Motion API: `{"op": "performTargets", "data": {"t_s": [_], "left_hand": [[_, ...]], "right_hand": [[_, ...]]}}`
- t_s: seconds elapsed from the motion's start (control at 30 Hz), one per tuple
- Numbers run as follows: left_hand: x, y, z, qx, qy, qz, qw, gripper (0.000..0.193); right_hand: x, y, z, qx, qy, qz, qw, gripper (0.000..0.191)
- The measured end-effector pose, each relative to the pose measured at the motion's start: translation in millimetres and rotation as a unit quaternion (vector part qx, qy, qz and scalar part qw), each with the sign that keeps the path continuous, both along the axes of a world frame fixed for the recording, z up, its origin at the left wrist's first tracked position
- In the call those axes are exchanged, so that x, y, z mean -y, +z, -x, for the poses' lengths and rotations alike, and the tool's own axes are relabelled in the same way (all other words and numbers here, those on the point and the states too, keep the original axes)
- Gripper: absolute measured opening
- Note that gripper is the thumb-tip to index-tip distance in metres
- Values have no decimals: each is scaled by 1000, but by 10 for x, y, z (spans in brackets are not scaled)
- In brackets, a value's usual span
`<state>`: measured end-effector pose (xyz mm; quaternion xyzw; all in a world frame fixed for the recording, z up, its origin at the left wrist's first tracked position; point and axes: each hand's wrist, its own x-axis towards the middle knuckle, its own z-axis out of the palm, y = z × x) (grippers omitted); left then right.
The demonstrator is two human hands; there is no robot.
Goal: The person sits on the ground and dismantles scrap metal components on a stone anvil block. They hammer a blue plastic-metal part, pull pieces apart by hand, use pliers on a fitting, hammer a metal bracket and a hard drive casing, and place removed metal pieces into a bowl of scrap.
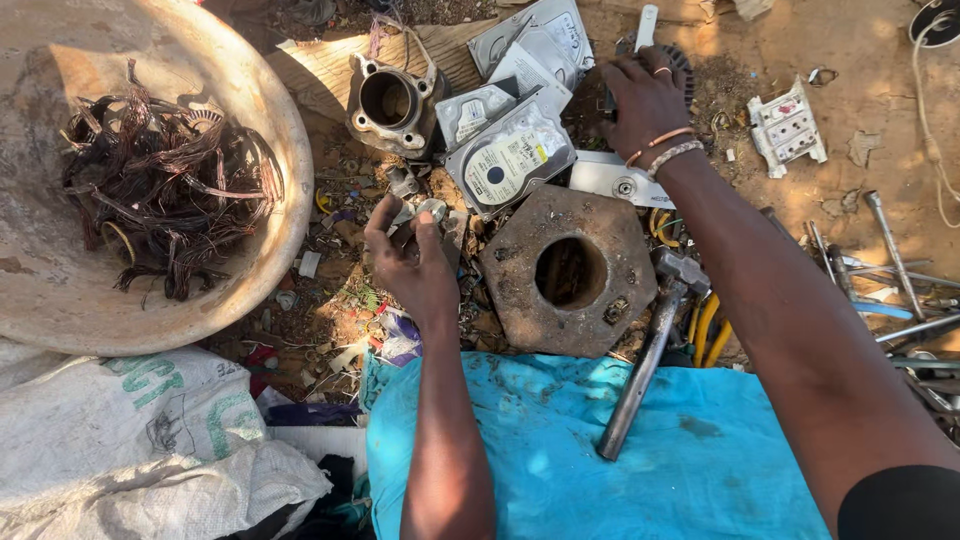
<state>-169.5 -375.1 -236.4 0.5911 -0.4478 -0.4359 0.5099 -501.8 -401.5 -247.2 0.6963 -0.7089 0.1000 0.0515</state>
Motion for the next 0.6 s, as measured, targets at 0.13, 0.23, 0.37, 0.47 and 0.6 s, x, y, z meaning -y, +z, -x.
{"op": "performTargets", "data": {"t_s": [0.13, 0.23, 0.37, 0.47, 0.6], "left_hand": [[-47, -33, -10, -19, -17, -8, 1000, 45], [-94, 100, 12, 17, -40, 9, 999, 41], [-268, 234, 140, -23, -140, 14, 990, 45], [-549, 305, 302, -172, -332, -71, 925, 57], [-1169, 472, 413, -454, -432, -204, 752, 66]], "right_hand": [[-216, 96, 139, 12, -21, -5, 1000, 51], [-635, 572, 170, 164, -80, 85, 980, 48], [-1506, 1273, -205, 427, -92, 205, 876, 57], [-2161, 1586, -672, 588, -72, 251, 765, 56], [-2761, 1701, -1274, 727, -27, 245, 642, 59]]}}
